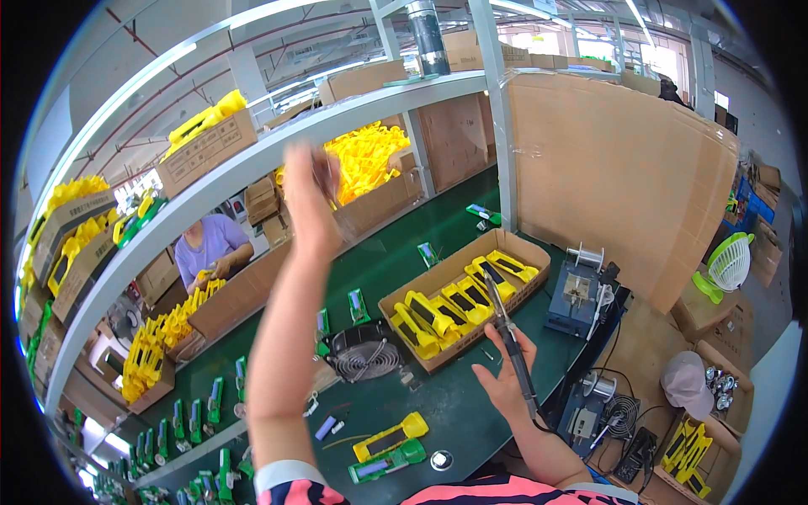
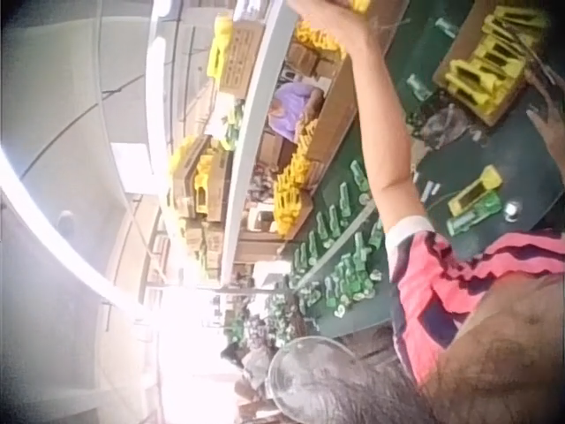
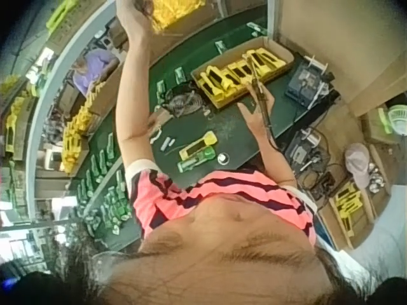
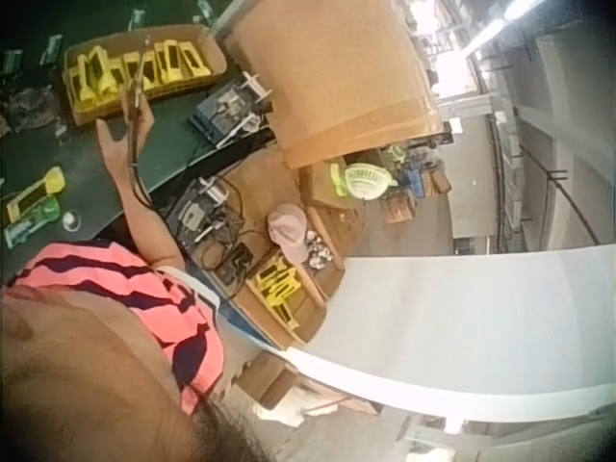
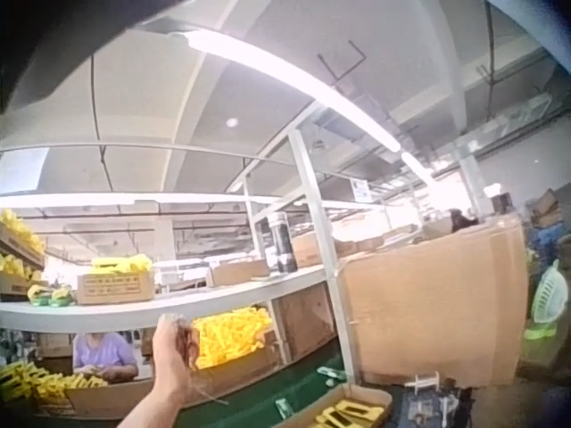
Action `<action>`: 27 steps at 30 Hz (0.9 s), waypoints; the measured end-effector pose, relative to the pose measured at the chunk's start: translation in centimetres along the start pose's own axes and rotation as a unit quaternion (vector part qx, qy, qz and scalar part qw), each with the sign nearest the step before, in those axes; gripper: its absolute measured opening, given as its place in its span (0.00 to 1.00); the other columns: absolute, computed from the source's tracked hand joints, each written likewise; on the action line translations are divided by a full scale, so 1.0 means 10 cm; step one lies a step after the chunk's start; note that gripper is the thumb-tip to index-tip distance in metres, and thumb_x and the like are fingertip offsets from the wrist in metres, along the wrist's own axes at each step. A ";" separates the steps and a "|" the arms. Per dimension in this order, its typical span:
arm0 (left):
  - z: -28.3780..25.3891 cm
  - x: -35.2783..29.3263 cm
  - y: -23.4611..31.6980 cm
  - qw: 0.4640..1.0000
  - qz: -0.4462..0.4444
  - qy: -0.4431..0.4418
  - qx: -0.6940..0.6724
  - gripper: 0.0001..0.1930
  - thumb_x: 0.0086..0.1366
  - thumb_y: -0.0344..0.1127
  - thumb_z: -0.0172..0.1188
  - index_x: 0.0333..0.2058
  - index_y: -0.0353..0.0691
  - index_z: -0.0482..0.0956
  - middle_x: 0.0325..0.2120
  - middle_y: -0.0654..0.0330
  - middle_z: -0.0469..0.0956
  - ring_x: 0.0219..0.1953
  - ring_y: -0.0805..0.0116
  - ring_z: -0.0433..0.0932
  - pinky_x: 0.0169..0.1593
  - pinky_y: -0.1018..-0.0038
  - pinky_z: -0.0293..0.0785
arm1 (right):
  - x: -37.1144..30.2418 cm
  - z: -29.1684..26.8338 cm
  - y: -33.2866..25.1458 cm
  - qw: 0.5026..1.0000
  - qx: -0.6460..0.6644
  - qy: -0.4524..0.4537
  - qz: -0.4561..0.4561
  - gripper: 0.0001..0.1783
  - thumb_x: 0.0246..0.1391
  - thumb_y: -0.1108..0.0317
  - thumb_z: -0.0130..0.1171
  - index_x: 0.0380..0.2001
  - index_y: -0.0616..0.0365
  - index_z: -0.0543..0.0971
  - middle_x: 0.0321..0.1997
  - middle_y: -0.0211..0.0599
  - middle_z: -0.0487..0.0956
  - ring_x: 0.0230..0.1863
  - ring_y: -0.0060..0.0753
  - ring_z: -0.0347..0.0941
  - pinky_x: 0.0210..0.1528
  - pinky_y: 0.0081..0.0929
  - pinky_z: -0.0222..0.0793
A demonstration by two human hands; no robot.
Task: Soldering internal wiring and electronic boards into plastic flashlight casings on a production line.
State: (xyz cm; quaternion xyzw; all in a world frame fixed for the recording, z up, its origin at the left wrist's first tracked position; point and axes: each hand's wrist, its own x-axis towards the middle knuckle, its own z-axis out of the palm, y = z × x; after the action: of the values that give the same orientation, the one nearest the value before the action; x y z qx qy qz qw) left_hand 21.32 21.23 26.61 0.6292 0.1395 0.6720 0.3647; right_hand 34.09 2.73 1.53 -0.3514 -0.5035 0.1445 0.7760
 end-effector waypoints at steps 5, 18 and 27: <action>0.08 1.55 0.06 0.739 0.358 -0.060 0.568 0.10 0.60 0.34 0.44 0.40 0.41 0.66 0.37 0.50 0.72 0.41 0.55 0.70 0.40 0.64 0.66 | 0.03 -0.09 0.08 1.000 -0.011 0.008 0.012 0.34 0.39 0.80 0.59 0.48 0.59 0.53 0.50 0.52 0.67 0.55 0.41 0.63 0.57 0.33 0.51; -0.68 2.48 -0.70 0.714 0.236 -0.165 0.638 0.10 0.50 0.35 0.54 0.27 0.36 0.78 0.21 0.56 0.77 0.28 0.70 0.76 0.34 0.73 0.68 | 0.16 -0.45 0.44 0.991 -0.057 0.071 0.103 0.26 0.43 0.82 0.53 0.47 0.62 0.57 0.42 0.51 0.72 0.45 0.39 0.71 0.50 0.32 0.62; -0.96 2.90 -0.25 0.823 -0.473 -0.275 -0.156 0.21 0.61 0.40 0.49 0.52 0.45 0.62 0.49 0.60 0.67 0.54 0.64 0.62 0.56 0.54 0.48 | 0.25 -0.50 0.20 0.990 -0.103 0.036 0.092 0.23 0.48 0.80 0.50 0.48 0.62 0.58 0.44 0.48 0.73 0.42 0.35 0.72 0.48 0.26 0.63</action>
State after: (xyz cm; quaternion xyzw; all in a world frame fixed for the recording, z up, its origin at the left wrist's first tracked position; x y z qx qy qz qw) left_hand 14.65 44.87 44.97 0.5796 0.2073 0.2290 0.7541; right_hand 39.87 3.55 0.62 -0.4790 -0.4528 0.1499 0.7369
